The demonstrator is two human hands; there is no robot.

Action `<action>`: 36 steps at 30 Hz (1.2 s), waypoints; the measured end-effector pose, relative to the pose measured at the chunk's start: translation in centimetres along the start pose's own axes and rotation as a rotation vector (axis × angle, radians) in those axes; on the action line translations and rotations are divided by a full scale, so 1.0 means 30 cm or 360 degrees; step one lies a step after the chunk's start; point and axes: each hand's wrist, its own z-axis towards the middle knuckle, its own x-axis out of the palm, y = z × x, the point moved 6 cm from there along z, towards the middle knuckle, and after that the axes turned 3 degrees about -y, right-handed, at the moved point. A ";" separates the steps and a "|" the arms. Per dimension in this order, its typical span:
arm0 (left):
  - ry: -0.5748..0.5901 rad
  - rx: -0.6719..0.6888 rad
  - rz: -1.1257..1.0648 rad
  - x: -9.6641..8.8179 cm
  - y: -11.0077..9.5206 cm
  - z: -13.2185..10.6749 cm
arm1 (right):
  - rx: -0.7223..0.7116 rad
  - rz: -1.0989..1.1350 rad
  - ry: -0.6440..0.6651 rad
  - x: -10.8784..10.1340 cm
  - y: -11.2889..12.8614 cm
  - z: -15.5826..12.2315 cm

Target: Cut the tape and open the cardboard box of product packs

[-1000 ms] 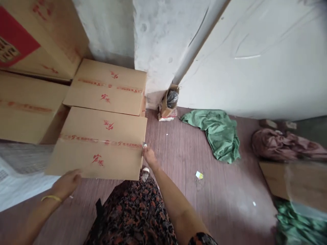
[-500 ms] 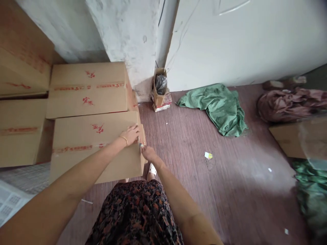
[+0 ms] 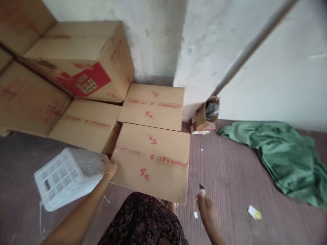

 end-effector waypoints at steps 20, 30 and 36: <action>0.0472 -0.0583 -0.0710 0.153 0.265 -0.011 | -0.2378 -0.2471 0.0892 1.028 1.511 -0.180; 0.0351 -0.0757 -0.0694 0.182 0.228 -0.021 | -0.2807 -0.2650 0.1246 1.145 1.462 -0.170; 0.0350 -0.0688 -0.0712 0.194 0.246 -0.005 | -0.2764 -0.2839 0.1176 1.117 1.518 -0.108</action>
